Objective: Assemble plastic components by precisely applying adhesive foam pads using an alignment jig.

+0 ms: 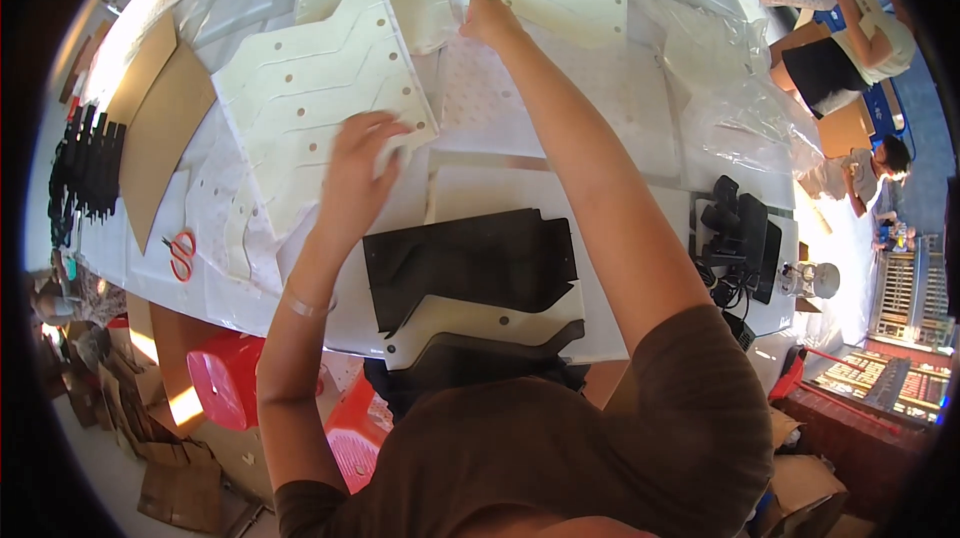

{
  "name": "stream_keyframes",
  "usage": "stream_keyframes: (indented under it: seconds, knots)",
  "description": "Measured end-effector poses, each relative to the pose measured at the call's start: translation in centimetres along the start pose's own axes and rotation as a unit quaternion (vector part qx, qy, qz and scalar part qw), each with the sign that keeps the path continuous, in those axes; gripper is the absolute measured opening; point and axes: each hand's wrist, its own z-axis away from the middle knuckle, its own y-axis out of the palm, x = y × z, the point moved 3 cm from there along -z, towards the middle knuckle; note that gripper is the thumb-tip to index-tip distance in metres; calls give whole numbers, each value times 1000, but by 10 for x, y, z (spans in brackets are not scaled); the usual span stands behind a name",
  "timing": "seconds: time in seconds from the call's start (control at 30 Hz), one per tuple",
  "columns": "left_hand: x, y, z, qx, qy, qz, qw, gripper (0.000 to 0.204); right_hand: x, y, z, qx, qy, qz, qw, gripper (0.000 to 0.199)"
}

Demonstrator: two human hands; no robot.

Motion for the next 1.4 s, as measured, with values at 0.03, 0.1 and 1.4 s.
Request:
stream_keyframes:
  seconds: [0.03, 0.1, 1.4]
  knots:
    - [2, 24, -23, 9, 43, -31, 999, 34, 6, -1, 1, 4, 14, 5, 1000, 29]
    - [23, 63, -60, 28, 101, -134, 985, 38, 26, -3, 6, 6, 42, 17, 999, 32]
    - [144, -11, -31, -61, -280, 256, 923, 33, 42, -79, 24, 232, 49, -486, 841, 29]
